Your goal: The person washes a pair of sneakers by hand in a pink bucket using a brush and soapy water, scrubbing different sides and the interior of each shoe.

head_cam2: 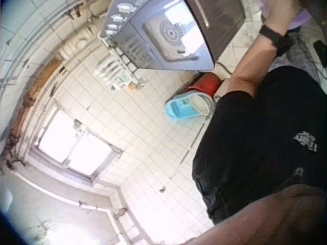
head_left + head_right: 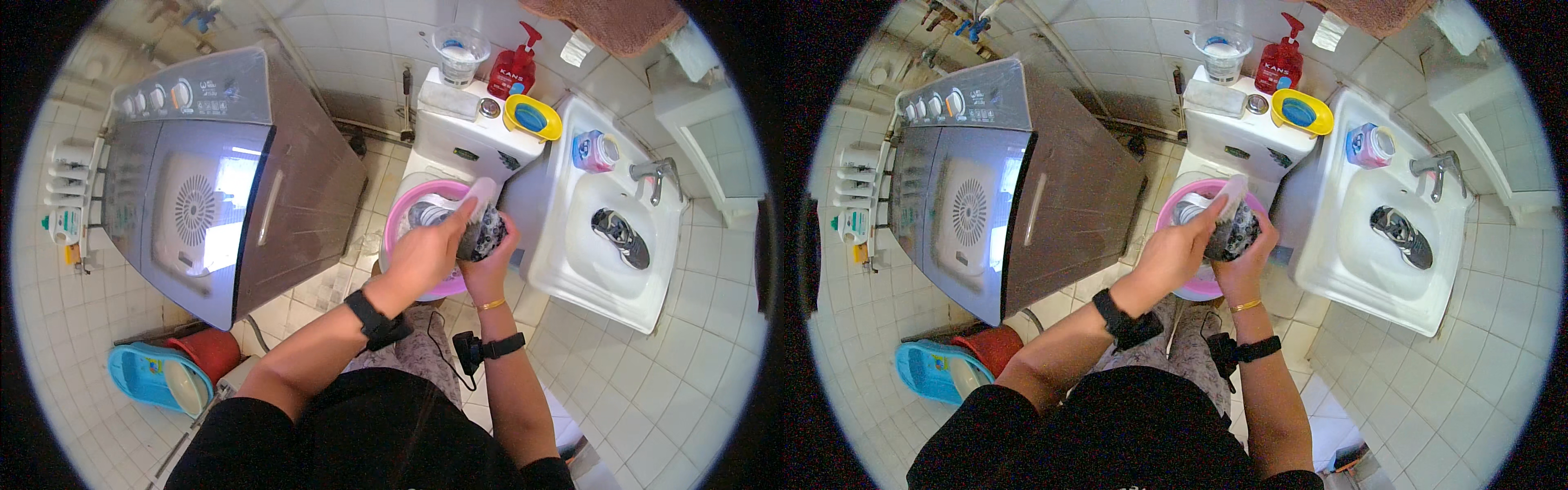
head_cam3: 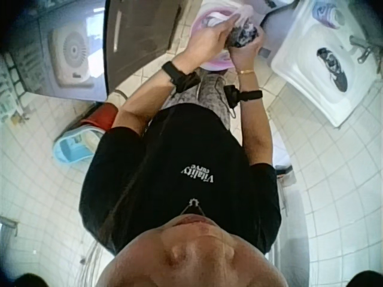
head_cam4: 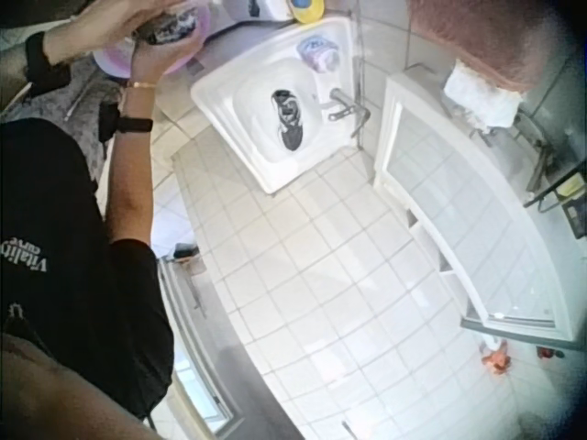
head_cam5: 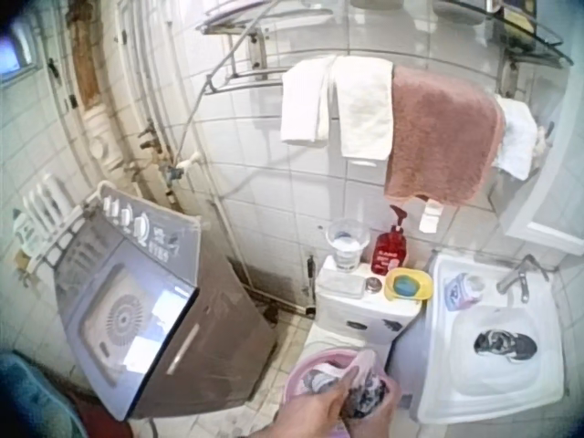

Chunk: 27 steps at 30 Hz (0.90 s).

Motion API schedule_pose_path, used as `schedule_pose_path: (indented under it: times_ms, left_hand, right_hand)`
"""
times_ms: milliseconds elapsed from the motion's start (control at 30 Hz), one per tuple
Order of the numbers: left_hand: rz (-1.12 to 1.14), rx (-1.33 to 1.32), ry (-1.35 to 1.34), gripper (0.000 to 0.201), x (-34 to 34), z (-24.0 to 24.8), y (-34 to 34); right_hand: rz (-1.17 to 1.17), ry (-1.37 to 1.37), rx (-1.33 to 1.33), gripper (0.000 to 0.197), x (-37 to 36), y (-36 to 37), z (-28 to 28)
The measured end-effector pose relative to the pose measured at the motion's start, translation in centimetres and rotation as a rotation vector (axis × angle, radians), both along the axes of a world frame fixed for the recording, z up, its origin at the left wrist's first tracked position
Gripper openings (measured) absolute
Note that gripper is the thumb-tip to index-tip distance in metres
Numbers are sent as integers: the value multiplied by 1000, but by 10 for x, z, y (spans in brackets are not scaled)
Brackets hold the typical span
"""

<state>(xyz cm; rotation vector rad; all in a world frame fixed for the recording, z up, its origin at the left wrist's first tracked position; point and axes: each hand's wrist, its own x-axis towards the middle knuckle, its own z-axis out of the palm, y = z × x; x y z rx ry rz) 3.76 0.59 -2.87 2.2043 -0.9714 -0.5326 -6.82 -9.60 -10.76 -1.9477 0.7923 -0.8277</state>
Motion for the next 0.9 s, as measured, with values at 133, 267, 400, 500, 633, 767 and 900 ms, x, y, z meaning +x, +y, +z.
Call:
schedule_pose_path:
  times_ms: [133,267,400,500,633,767,900]
  left_hand:
    - [25,160,-52,44,37,-38,10]
    - [60,66,-81,46,35,-19,14]
    - [-58,-88,-55,46,-7,18,0]
    - [3,42,-31,45,10,-5,-1]
    - [-5,138,-154,45,40,-51,21]
    - [70,1,-109,44,19,-24,18]
    - [23,-76,-2,46,9,-9,9]
  right_hand:
    - [59,-22,67,93,0,4,13]
    - [33,39,23,92,-6,0,9]
    - [9,43,6,91,-3,-4,13]
    - [-21,-58,114,90,-3,-4,8]
    - [37,-77,105,89,-3,-7,6]
    - [33,-45,72,88,-11,-11,2]
    - [-9,-156,223,89,-1,-12,23]
